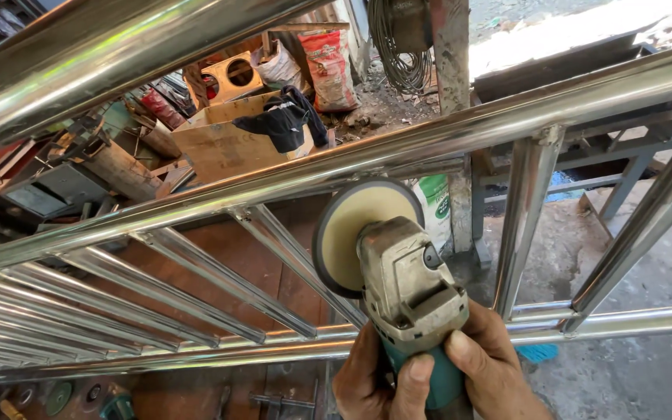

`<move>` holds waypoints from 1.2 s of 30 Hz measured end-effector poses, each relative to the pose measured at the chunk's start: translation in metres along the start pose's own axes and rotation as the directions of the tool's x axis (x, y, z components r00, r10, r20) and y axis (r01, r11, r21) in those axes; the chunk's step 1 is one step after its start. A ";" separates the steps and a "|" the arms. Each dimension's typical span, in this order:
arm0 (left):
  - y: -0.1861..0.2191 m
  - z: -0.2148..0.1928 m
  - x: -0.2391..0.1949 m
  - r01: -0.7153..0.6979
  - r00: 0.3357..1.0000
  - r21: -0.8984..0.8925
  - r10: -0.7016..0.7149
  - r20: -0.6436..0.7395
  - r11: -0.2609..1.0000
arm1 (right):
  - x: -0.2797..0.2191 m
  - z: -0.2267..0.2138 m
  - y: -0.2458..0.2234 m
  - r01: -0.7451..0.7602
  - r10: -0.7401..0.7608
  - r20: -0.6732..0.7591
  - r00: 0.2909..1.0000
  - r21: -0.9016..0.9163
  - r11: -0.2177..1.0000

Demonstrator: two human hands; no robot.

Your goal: Polishing a stainless steel railing using an angle grinder.

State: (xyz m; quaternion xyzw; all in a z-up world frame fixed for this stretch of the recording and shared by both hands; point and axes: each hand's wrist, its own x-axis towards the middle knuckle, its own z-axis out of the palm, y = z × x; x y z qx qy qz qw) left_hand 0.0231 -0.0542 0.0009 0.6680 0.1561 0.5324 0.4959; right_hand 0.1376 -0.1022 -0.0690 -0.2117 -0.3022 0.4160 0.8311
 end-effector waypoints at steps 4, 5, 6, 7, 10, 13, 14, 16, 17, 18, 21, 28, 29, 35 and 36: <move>0.000 0.000 -0.001 0.033 0.999 0.019 -0.033 -0.003 0.999 | -0.003 -0.007 0.004 -0.003 0.002 -0.075 0.997 -0.016 1.000; 0.002 0.001 0.001 0.032 0.999 0.003 -0.032 0.001 0.999 | 0.002 -0.001 -0.003 0.016 -0.016 -0.006 1.000 -0.037 0.999; 0.004 0.002 0.002 0.032 0.999 -0.013 -0.031 0.005 0.999 | 0.007 0.006 -0.010 0.036 -0.032 0.064 0.997 -0.057 0.998; 0.001 0.001 0.000 0.030 1.000 -0.018 -0.030 0.001 0.999 | 0.005 0.005 -0.009 0.034 -0.030 0.067 0.997 -0.062 0.997; -0.006 -0.001 -0.001 0.012 1.000 -0.002 -0.012 -0.021 1.000 | 0.002 -0.002 -0.004 -0.025 0.025 0.004 1.000 -0.023 0.999; -0.007 -0.002 -0.002 0.004 1.000 -0.069 -0.004 -0.002 0.998 | -0.004 -0.016 0.005 0.017 -0.019 -0.014 1.000 -0.115 0.993; -0.006 -0.003 -0.002 -0.014 1.000 -0.055 0.015 0.005 0.998 | -0.005 -0.016 0.006 0.007 -0.011 -0.039 0.999 -0.110 0.994; -0.007 -0.004 -0.002 -0.038 0.999 -0.043 0.038 0.007 0.998 | -0.004 -0.016 0.007 -0.005 -0.002 -0.058 0.998 -0.107 0.994; -0.007 -0.004 -0.003 -0.022 1.000 -0.066 0.022 0.000 0.998 | -0.004 -0.016 0.007 -0.002 -0.003 -0.052 0.999 -0.095 0.996; -0.008 -0.004 -0.004 -0.007 1.000 -0.090 0.006 -0.006 0.996 | -0.003 -0.017 0.007 0.001 -0.005 -0.046 0.999 -0.083 0.997; 0.001 -0.001 -0.001 -0.006 1.000 -0.025 0.005 -0.025 1.000 | -0.009 -0.024 0.011 -0.013 -0.008 -0.154 0.988 -0.135 0.991; 0.004 -0.004 0.000 -0.005 1.000 -0.003 0.005 -0.008 1.000 | -0.003 -0.015 -0.001 -0.015 0.012 -0.021 1.000 -0.120 0.993; 0.002 -0.004 -0.001 0.012 1.000 0.016 -0.012 -0.014 1.000 | -0.005 -0.020 0.004 -0.023 0.015 -0.066 0.998 -0.115 0.993; 0.000 -0.002 -0.001 -0.037 0.999 -0.026 0.037 -0.005 0.999 | -0.012 -0.041 0.013 -0.031 0.008 -0.165 0.986 -0.134 0.991; 0.002 -0.002 -0.001 -0.035 0.999 -0.026 0.035 0.003 0.999 | -0.012 -0.040 0.012 -0.042 0.014 -0.182 0.983 -0.151 0.988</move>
